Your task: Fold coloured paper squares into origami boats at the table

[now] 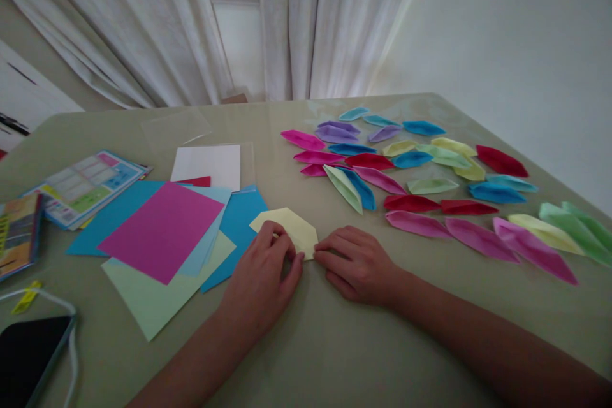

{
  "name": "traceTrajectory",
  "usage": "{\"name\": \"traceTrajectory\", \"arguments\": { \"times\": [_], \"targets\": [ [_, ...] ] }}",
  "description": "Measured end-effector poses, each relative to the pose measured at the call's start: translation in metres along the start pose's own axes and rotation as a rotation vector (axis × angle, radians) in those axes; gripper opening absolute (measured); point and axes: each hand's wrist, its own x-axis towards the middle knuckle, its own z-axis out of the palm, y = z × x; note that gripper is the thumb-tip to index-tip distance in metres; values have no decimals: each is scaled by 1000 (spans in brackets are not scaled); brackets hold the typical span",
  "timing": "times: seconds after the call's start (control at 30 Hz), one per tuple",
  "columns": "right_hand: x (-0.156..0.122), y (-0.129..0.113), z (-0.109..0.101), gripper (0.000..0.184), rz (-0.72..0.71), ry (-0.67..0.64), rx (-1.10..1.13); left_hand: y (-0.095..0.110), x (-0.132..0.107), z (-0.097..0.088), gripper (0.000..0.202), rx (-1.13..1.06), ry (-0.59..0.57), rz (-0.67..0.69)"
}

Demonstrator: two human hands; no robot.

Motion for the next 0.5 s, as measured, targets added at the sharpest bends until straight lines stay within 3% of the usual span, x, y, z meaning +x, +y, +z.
{"name": "traceTrajectory", "arguments": {
  "times": [0.2, 0.33, 0.5],
  "targets": [
    [2, -7, -4, 15, -10, -58, -75, -2, 2, 6, 19, 23, 29, -5],
    [4, -20, -11, 14, 47, -163, -144, -4, 3, 4, 1, 18, 14, 8],
    [3, -26, -16, 17, 81, -247, -147, -5, 2, -3, 15, 12, -19, 40]
  ]
}}
